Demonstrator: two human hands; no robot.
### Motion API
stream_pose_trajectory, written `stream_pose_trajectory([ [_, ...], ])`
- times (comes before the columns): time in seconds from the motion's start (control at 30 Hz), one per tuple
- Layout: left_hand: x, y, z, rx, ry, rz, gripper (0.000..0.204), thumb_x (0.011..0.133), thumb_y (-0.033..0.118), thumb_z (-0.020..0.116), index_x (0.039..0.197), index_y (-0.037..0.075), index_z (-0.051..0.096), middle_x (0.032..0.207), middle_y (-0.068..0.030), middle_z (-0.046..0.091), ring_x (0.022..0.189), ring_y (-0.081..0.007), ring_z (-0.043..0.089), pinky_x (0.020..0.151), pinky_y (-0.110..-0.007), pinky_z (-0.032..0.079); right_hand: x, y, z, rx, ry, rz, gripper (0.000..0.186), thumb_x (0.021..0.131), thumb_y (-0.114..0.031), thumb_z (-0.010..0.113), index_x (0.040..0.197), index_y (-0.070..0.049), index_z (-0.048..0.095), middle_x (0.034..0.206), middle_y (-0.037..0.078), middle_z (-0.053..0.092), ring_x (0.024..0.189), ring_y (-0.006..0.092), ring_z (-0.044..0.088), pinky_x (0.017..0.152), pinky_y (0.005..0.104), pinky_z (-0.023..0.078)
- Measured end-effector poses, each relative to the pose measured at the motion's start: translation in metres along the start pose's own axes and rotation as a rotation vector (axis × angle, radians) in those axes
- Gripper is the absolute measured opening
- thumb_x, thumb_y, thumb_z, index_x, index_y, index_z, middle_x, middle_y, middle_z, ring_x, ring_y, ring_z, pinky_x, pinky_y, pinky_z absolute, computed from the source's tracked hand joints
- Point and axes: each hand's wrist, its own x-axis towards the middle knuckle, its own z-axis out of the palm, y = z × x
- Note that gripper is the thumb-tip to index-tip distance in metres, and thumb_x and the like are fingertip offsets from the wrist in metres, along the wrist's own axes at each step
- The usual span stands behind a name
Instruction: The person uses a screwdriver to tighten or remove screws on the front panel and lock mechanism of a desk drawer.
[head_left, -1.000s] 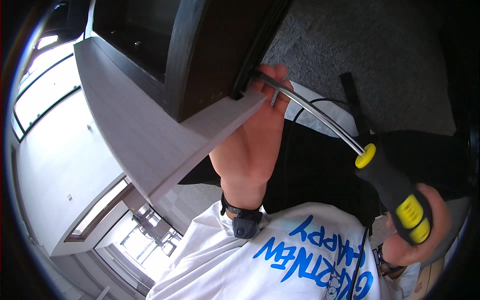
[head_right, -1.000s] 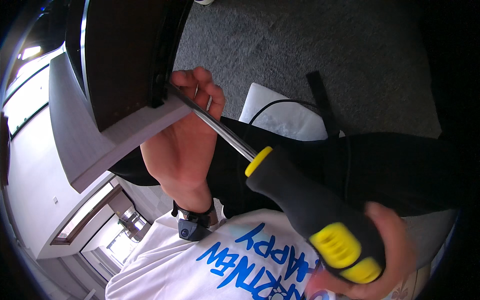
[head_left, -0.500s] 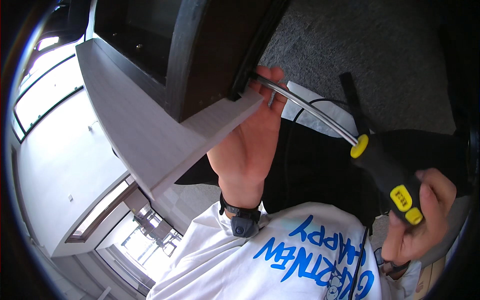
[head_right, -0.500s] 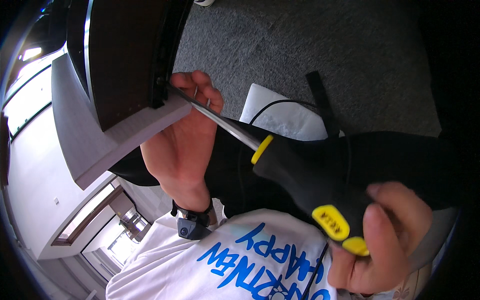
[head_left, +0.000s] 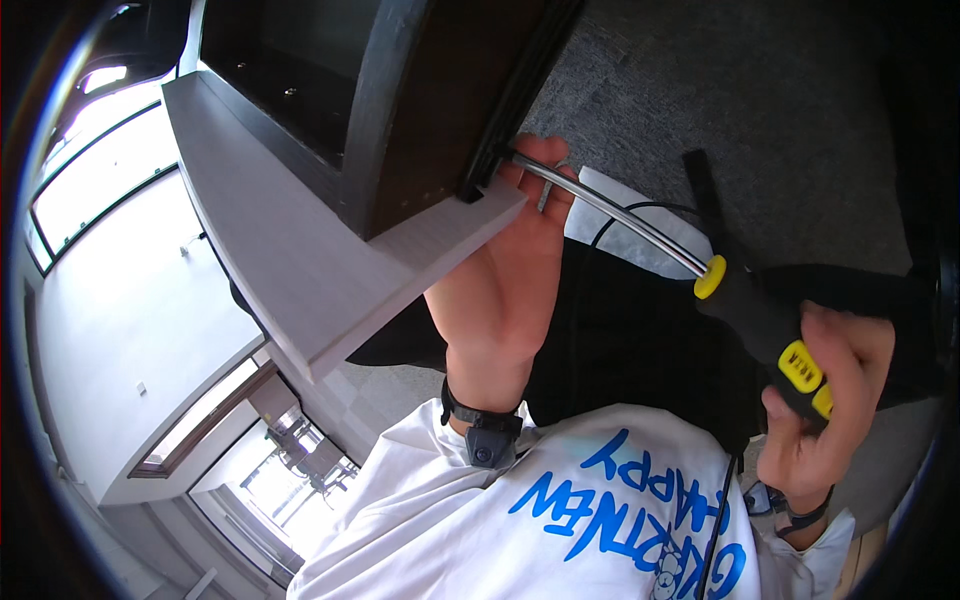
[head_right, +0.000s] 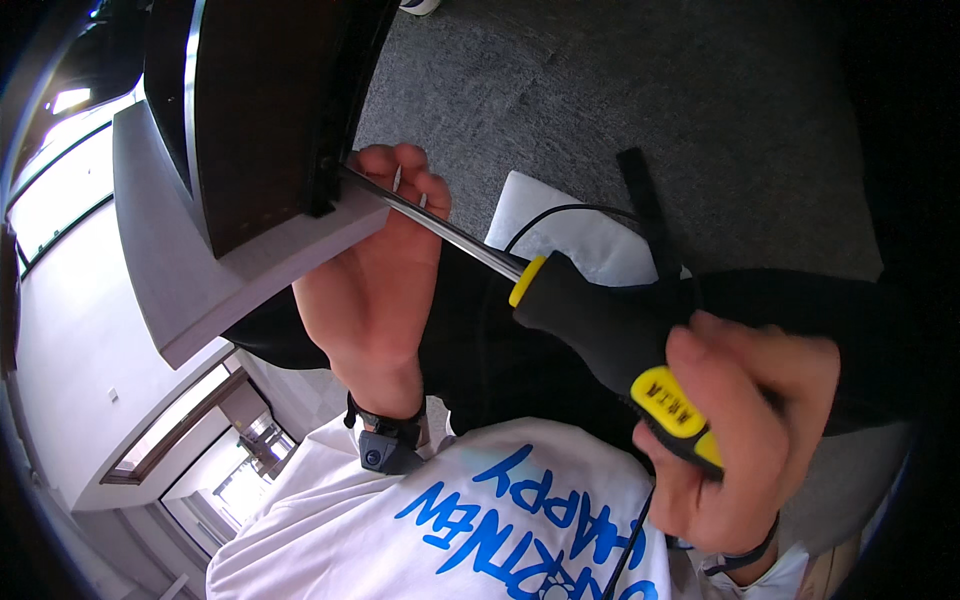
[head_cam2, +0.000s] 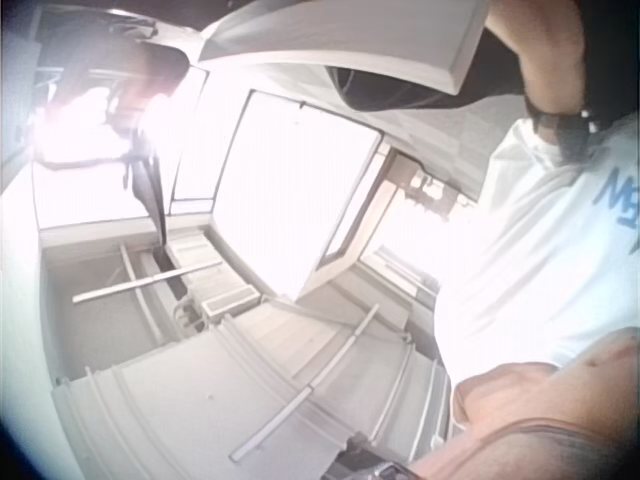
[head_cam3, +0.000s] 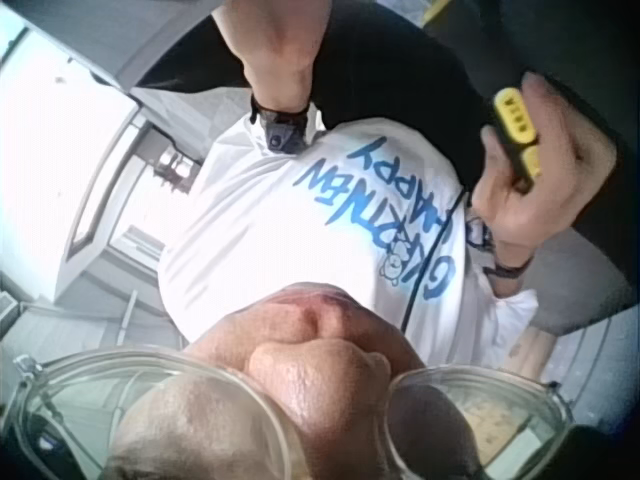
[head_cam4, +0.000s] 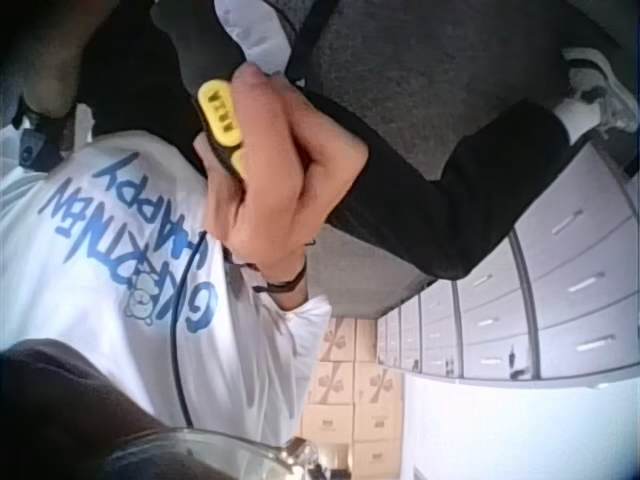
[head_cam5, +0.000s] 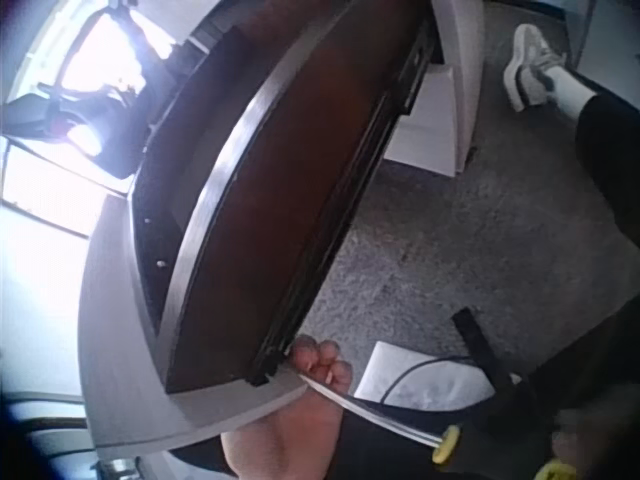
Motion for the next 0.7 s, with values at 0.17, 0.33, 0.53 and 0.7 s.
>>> stream_pose_trajectory([
  [0.17, -0.003, -0.005, 0.003, -0.020, 0.088, -0.002, 0.038, 0.094, 0.037, 0.048, 0.098, -0.001, 0.053, 0.109, -0.0136, 0.054, 0.108, -0.0271, 0.049, 0.094, -0.037, 0.038, -0.002, 0.001, -0.001, 0.290, -0.156, 0.099, 0.061, 0.082, -0.045, 0.065, 0.114, 0.003, 0.048, 0.105, 0.020, 0.054, 0.076, 0.0234, 0.060, 0.062, 0.0256, 0.051],
  [0.33, -0.002, -0.003, 0.003, -0.034, 0.069, -0.019, 0.038, 0.094, 0.038, 0.047, 0.096, 0.001, 0.054, 0.109, -0.0142, 0.054, 0.107, -0.0271, 0.050, 0.092, -0.038, 0.039, -0.001, -0.003, 0.006, 0.393, 0.071, 0.134, 0.058, 0.071, -0.015, 0.076, 0.116, -0.001, 0.042, 0.100, 0.017, 0.050, 0.084, 0.0238, 0.057, 0.065, 0.0285, 0.048],
  [0.53, -0.001, -0.005, -0.002, 0.028, 0.034, 0.002, 0.038, 0.095, 0.040, 0.044, 0.094, 0.003, 0.053, 0.110, -0.0137, 0.054, 0.107, -0.0271, 0.049, 0.092, -0.039, 0.039, 0.013, -0.012, 0.009, -0.126, 0.091, -0.077, 0.037, 0.078, -0.010, 0.071, 0.106, 0.000, 0.049, 0.095, 0.017, 0.054, 0.071, 0.0219, 0.060, 0.057, 0.0251, 0.050],
  [0.7, 0.000, -0.012, -0.001, 0.100, 0.092, 0.068, 0.038, 0.097, 0.040, 0.041, 0.095, 0.004, 0.052, 0.111, -0.0135, 0.055, 0.109, -0.0274, 0.049, 0.096, -0.041, 0.038, 0.014, -0.005, -0.015, -0.117, -0.078, -0.113, 0.057, 0.072, -0.012, 0.073, 0.122, 0.000, 0.048, 0.108, 0.020, 0.057, 0.090, 0.0325, 0.061, 0.069, 0.0352, 0.054],
])
